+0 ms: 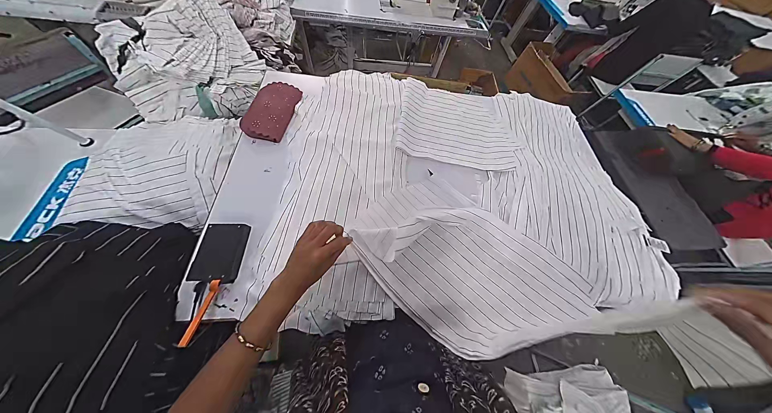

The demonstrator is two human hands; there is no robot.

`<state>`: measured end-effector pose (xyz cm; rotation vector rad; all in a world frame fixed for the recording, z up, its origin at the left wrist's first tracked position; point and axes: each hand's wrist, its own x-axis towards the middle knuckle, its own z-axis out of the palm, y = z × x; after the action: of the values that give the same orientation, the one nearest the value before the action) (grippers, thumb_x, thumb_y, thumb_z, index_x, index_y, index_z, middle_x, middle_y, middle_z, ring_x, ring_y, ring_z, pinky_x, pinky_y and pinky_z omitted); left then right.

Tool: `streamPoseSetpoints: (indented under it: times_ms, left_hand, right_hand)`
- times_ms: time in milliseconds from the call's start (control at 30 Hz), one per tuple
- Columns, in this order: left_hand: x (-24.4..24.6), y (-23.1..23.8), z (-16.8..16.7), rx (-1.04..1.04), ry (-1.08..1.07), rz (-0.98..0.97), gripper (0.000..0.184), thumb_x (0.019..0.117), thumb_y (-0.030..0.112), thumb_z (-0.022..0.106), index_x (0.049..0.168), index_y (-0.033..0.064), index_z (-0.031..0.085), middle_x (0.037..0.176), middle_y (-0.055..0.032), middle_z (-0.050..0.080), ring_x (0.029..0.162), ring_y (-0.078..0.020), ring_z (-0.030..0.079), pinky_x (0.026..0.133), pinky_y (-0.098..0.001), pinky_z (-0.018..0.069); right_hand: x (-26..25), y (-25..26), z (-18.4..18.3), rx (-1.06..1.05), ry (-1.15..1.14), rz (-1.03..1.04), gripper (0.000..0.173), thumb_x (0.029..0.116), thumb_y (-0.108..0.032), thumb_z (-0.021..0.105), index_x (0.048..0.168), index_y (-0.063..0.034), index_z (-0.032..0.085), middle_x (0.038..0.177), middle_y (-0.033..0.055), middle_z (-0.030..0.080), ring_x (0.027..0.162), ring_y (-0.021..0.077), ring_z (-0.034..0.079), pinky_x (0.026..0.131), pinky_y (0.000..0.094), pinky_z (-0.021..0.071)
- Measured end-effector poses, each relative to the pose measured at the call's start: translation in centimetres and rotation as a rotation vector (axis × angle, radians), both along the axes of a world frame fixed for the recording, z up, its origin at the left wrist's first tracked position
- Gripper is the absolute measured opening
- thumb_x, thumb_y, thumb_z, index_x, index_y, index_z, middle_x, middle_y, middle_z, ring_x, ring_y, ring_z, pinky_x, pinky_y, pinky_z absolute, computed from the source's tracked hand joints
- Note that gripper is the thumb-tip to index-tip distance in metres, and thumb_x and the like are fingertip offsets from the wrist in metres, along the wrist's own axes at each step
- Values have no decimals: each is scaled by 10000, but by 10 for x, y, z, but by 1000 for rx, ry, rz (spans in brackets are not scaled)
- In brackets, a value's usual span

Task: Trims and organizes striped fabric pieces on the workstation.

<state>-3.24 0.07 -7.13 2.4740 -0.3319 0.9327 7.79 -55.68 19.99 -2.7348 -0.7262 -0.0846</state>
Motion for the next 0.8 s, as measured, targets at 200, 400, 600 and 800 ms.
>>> streamPoseSetpoints:
  times_ms: [200,400,600,800]
  left_hand:
    - [2,-37,72,211,-255,-162,143,1058,133,524,1067,134,666,855,-57,563,861,-212,573,915,-317,435]
    - [-2,-51,124,322,-362,-205,124,1042,77,529,1078,93,646,843,-58,519,817,-206,516,871,-312,411]
    - [11,-70,125,201,-190,-328,143,1057,126,505,1019,160,638,774,-38,527,744,-192,542,797,-311,444]
    - [14,-15,122,113,478,-233,147,850,-15,719,984,19,772,892,-222,700,856,-441,699,796,-667,517]
  right_hand:
    - [39,245,-75,135,112,884,179,983,-176,631,949,-76,775,1167,146,709,1159,319,655,989,447,536]
    - [39,317,-64,-28,381,1283,184,987,-147,642,1017,-34,784,1234,210,681,1194,382,623,1053,526,455]
    - [41,280,-46,258,170,1160,154,977,-126,640,994,-65,779,1008,89,760,1023,215,706,946,389,535]
    - [36,150,30,586,-168,555,141,1015,-315,639,1085,-295,759,1097,-180,728,1089,-26,654,947,182,545]
